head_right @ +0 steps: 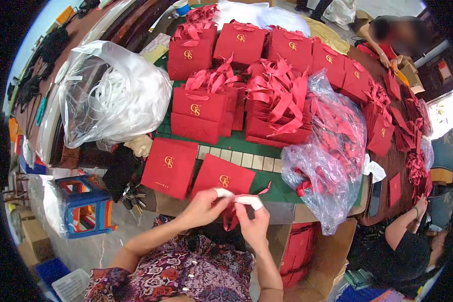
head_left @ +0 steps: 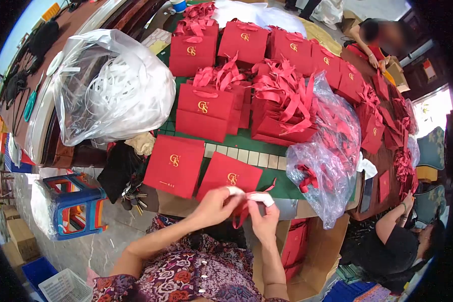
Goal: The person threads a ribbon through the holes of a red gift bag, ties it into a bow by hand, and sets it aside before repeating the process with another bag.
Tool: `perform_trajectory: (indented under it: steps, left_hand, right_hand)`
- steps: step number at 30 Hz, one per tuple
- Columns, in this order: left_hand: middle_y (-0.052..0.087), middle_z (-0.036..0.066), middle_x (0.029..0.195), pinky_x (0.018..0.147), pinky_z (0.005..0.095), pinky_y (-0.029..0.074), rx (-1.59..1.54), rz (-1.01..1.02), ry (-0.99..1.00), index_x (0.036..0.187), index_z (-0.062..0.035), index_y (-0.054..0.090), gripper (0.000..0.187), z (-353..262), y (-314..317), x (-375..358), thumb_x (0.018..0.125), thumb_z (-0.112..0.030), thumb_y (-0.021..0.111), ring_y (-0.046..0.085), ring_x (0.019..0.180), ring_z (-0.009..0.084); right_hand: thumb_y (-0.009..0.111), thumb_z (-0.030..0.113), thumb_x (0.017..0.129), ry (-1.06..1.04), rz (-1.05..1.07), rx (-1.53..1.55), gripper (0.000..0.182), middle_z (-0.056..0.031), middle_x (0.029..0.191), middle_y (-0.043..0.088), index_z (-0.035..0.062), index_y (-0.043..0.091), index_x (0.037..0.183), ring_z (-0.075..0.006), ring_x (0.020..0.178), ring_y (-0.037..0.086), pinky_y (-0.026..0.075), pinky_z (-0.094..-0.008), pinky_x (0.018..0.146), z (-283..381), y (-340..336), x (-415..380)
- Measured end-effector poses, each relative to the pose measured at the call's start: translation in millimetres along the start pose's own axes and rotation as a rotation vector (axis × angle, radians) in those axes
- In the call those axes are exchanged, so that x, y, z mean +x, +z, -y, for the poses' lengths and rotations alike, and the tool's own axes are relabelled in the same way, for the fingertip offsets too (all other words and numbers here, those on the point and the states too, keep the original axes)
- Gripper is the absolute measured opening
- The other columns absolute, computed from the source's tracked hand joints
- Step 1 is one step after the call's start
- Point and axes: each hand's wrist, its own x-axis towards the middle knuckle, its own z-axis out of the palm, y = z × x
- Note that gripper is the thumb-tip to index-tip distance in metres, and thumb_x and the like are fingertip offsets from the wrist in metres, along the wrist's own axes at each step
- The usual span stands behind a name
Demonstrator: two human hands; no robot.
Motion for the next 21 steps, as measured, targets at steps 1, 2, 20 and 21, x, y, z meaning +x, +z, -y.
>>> perform_trajectory:
  steps: [1,2,20,21]
  left_hand:
    - [0.065,0.007,0.096,0.078,0.0334,0.050,0.336,-0.132,0.247,0.112,-0.0001,0.064,0.021,-2.5,-6.8,6.0,0.093,-0.008,0.063,0.061,0.088,0.0202]
    - [0.066,0.012,0.104,0.083,0.0389,0.050,0.671,-0.267,0.495,0.117,-0.0009,0.063,0.028,-5.9,-12.6,13.0,0.089,-0.005,0.065,0.063,0.096,0.0287]
    - [0.062,0.014,0.099,0.086,0.0420,0.040,0.987,-0.265,0.382,0.101,-0.0001,0.065,0.039,-2.3,-22.7,18.0,0.072,-0.020,0.081,0.055,0.099,0.0296]
    - [0.064,0.014,0.091,0.084,0.0416,0.040,0.950,-0.236,0.334,0.101,-0.0009,0.065,0.037,-2.9,-23.4,18.6,0.073,-0.018,0.080,0.058,0.093,0.0297]
  right_hand:
    - [0.066,-0.003,0.090,0.098,0.003,0.084,0.009,-0.0066,0.101,0.068,-0.0005,0.066,0.098,-0.0133,0.090,0.063,0.051,-0.0267,0.082,6.0,-4.9,-1.2]
    - [0.065,-0.001,0.091,0.073,0.004,0.018,0.008,-0.0047,0.098,0.068,-0.0004,0.066,0.099,-0.0114,0.087,0.063,0.051,-0.0263,0.080,8.9,-10.6,0.2]
    - [0.070,0.007,0.085,-0.178,0.054,-0.595,0.011,-0.0148,0.086,0.064,0.0041,0.067,0.095,-0.0341,0.081,0.063,0.049,-0.0406,0.070,-3.3,9.9,43.4]
    - [0.070,0.007,0.085,-0.184,0.056,-0.597,0.011,-0.0148,0.086,0.064,0.0041,0.067,0.095,-0.0341,0.081,0.063,0.049,-0.0406,0.070,-3.0,10.2,43.9]
